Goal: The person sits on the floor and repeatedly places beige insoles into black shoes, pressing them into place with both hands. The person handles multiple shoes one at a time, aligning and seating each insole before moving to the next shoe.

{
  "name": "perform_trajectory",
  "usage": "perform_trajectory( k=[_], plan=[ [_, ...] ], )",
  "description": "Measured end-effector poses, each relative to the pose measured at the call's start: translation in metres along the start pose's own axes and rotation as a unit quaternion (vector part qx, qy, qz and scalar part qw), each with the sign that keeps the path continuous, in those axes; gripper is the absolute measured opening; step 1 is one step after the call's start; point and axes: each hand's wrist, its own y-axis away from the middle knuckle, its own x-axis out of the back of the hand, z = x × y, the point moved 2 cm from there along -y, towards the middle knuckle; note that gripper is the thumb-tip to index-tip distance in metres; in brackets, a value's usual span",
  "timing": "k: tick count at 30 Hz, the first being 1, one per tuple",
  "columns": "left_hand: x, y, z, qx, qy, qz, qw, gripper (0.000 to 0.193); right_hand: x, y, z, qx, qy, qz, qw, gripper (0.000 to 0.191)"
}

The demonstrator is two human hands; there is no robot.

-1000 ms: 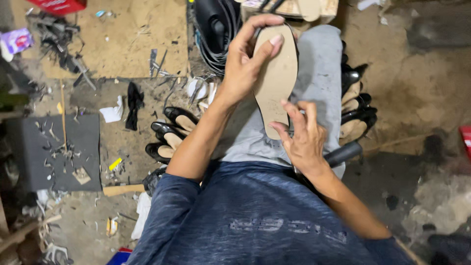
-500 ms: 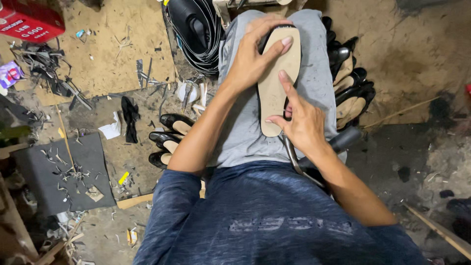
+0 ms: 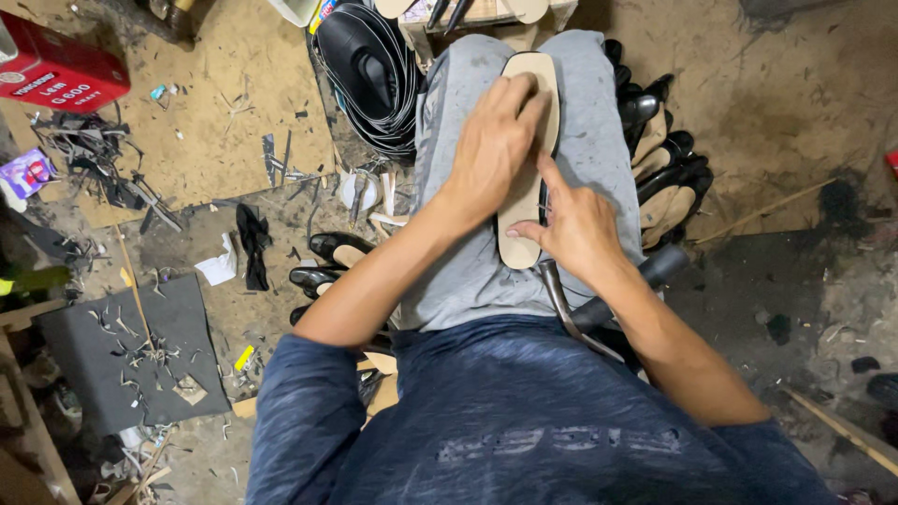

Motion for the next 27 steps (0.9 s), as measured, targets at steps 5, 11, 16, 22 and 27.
perform_trajectory(
  k=[5,11,16,22,27],
  plan=[
    [-0.003,0.026,0.022,-0.039,-0.168,-0.056,0.983,0.071,-0.004,-0.007,0.005,0.004,0.030,-0.005,1.000,0.109],
    [-0.016,0.018,0.029,0.000,-0.300,-0.123,0.946,0.073,0.004,-0.016,0.005,0.033,-0.018,-0.021,0.999,0.102],
    [-0.029,0.007,0.041,0.067,-0.281,-0.116,0.950,0.054,0.075,-0.038,0.009,0.104,-0.245,0.001,0.964,0.042],
    [-0.049,-0.006,0.064,0.140,-0.423,-0.043,0.894,0.047,0.121,-0.069,-0.043,0.308,-0.235,0.057,0.920,0.034],
    [-0.101,0.000,0.054,0.138,-0.395,-0.292,0.860,0.039,0.073,-0.093,-0.091,0.322,0.021,-0.208,0.923,0.028]
  ],
)
